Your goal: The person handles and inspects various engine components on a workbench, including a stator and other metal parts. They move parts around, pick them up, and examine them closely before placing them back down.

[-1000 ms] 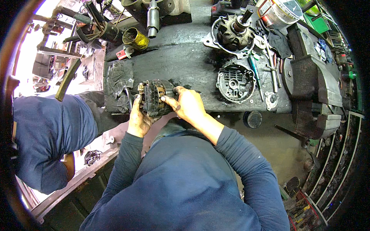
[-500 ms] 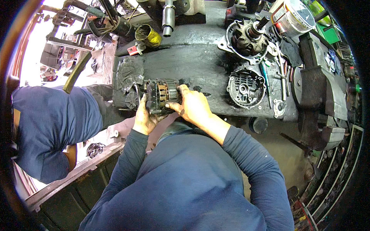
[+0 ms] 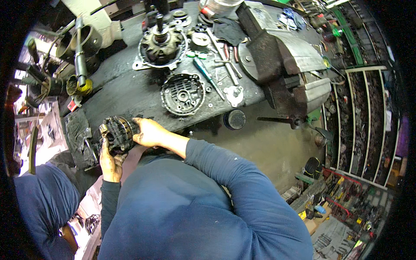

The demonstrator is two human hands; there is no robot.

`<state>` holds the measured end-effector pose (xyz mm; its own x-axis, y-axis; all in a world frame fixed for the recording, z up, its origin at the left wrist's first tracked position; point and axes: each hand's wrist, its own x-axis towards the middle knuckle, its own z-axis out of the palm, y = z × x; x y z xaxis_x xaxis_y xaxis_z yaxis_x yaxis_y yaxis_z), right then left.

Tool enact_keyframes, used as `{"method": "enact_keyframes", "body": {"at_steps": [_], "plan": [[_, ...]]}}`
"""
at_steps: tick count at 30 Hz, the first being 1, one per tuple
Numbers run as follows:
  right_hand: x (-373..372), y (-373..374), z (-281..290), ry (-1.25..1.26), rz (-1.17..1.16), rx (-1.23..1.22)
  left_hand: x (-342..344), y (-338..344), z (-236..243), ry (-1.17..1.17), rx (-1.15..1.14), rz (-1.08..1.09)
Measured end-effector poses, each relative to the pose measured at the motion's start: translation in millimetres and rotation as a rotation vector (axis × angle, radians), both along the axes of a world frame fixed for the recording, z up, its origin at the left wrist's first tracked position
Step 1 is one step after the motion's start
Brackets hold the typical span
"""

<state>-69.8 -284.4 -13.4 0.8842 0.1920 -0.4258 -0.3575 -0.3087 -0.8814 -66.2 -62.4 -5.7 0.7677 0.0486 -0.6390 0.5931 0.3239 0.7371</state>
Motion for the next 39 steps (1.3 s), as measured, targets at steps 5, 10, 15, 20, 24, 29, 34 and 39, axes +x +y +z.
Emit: {"method": "enact_keyframes", "body": {"at_steps": [5, 10, 15, 20, 24, 29, 34, 39], "plan": [[-4, -7, -8, 0.016, 0.054, -0.153, 2, -17, 3, 0.112, 0.206, -0.029], [-20, -28, 29, -0.317, 0.025, -0.218, 3, -14, 13, 0.104, 0.217, -0.135], [-61, -144, 51, -0.505, -0.537, -0.729, 1, 5, 14, 0.107, 0.231, -0.172], [-64, -209, 8, -0.418, -0.422, -1.002, -5, 22, 3, -0.011, 0.258, -0.239], [-67, -211, -22, -0.402, -0.280, -1.114, -8, 31, -6, -0.220, 0.386, -0.316], [-57, -209, -34, -0.371, -0.365, -1.091, -9, 33, -21, -0.490, 0.490, -0.320], [-47, -195, 22, -0.282, -0.734, -0.739, -14, 40, -20, -0.518, 0.848, -0.478], [-14, -109, 70, -0.561, -0.292, -0.390, -13, 35, -4, -0.651, 0.849, -0.558]]}}
